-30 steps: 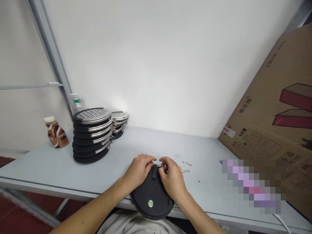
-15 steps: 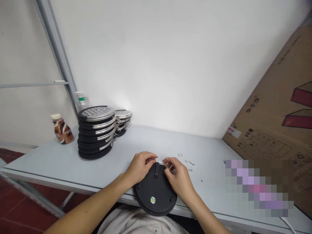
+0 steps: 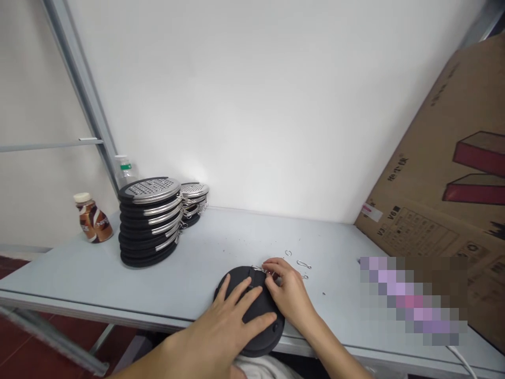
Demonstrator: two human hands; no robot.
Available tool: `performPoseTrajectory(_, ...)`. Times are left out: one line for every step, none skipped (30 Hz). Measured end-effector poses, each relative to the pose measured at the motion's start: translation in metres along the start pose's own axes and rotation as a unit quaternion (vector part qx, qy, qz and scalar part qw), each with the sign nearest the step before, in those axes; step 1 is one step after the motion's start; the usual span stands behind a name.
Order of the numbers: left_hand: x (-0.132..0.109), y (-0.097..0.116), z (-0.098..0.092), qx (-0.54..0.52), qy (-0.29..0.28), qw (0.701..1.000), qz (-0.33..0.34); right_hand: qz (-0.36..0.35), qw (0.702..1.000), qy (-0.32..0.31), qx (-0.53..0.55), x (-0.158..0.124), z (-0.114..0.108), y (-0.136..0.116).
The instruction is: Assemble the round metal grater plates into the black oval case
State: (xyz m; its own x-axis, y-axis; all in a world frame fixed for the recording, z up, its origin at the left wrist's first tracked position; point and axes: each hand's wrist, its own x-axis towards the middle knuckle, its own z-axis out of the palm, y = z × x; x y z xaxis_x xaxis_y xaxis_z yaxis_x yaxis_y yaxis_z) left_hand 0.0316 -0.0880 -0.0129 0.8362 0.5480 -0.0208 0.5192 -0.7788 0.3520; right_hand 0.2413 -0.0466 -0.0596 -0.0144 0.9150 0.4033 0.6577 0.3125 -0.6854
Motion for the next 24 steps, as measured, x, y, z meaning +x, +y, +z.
performPoseTrajectory(0.003,0.001,0.002,0.008,-0.001,1.000,-0.007,0.000,1.000,0.001,0.001,0.000,0.000,0.000)
performPoseTrajectory(0.006,0.001,0.004,0.015,0.005,1.000,-0.011,-0.002,1.000,0.001,0.002,-0.001,0.000,0.000)
performPoseTrajectory(0.008,0.001,0.005,0.019,0.013,1.000,-0.010,-0.003,1.000,0.001,0.003,-0.001,0.000,0.000)
performPoseTrajectory(0.009,0.000,0.005,0.022,0.022,0.999,-0.006,-0.004,1.000,0.002,0.006,-0.001,0.000,-0.001)
performPoseTrajectory(0.009,-0.002,0.005,0.024,0.030,0.999,-0.001,-0.004,1.000,0.002,0.008,-0.001,0.000,-0.001)
performPoseTrajectory(0.009,-0.002,0.004,0.028,0.035,0.999,0.005,-0.004,1.000,0.003,0.012,-0.001,-0.001,-0.001)
performPoseTrajectory(0.008,-0.003,0.003,0.033,0.038,0.999,0.013,-0.001,1.000,0.005,0.017,-0.001,-0.002,-0.001)
performPoseTrajectory(0.007,-0.004,0.002,0.039,0.039,0.998,0.021,0.007,1.000,0.008,0.025,0.000,-0.003,0.000)
performPoseTrajectory(0.006,-0.005,0.001,0.046,0.042,0.998,0.030,0.023,0.999,0.011,0.038,0.001,-0.004,0.001)
performPoseTrajectory(0.005,-0.006,-0.001,0.051,0.049,0.997,0.041,0.044,0.997,0.014,0.056,0.002,-0.005,0.003)
performPoseTrajectory(0.004,-0.007,-0.002,0.053,0.064,0.995,0.055,0.071,0.994,0.014,0.079,0.004,-0.007,0.004)
performPoseTrajectory(0.004,-0.008,-0.003,0.049,0.084,0.993,0.071,0.100,0.989,0.013,0.108,0.005,-0.009,0.006)
performPoseTrajectory(0.004,-0.010,-0.003,0.040,0.109,0.989,0.088,0.127,0.982,0.012,0.142,0.007,-0.010,0.008)
performPoseTrajectory(0.004,-0.012,-0.004,0.025,0.137,0.985,0.102,0.149,0.972,0.012,0.179,0.008,-0.011,0.010)
performPoseTrajectory(0.005,-0.015,-0.004,0.001,0.168,0.979,0.111,0.166,0.962,0.015,0.216,0.009,-0.011,0.011)
performPoseTrajectory(0.005,-0.017,-0.004,-0.029,0.199,0.973,0.110,0.177,0.952,0.021,0.248,0.010,-0.012,0.012)
performPoseTrajectory(0.006,-0.019,-0.005,-0.066,0.230,0.966,0.097,0.183,0.943,0.030,0.275,0.010,-0.011,0.012)
performPoseTrajectory(0.008,-0.021,-0.005,-0.111,0.263,0.956,0.072,0.182,0.936,0.037,0.298,0.010,-0.011,0.012)
performPoseTrajectory(0.009,-0.023,-0.006,-0.162,0.297,0.940,0.037,0.175,0.931,0.040,0.316,0.009,-0.010,0.011)
performPoseTrajectory(0.011,-0.025,-0.006,-0.216,0.332,0.918,-0.003,0.164,0.928,0.034,0.332,0.009,-0.009,0.010)
performPoseTrajectory(0.014,-0.027,-0.007,-0.270,0.364,0.890,-0.045,0.153,0.925,0.025,0.346,0.009,-0.008,0.009)
performPoseTrajectory(0.016,-0.030,-0.007,-0.321,0.393,0.858,-0.082,0.144,0.923,0.017,0.355,0.008,-0.007,0.009)
performPoseTrajectory(0.019,-0.034,-0.008,-0.368,0.419,0.823,-0.110,0.141,0.925,0.014,0.352,0.008,-0.007,0.009)
performPoseTrajectory(0.022,-0.039,-0.008,-0.410,0.438,0.789,-0.130,0.139,0.933,0.017,0.332,0.009,-0.009,0.010)
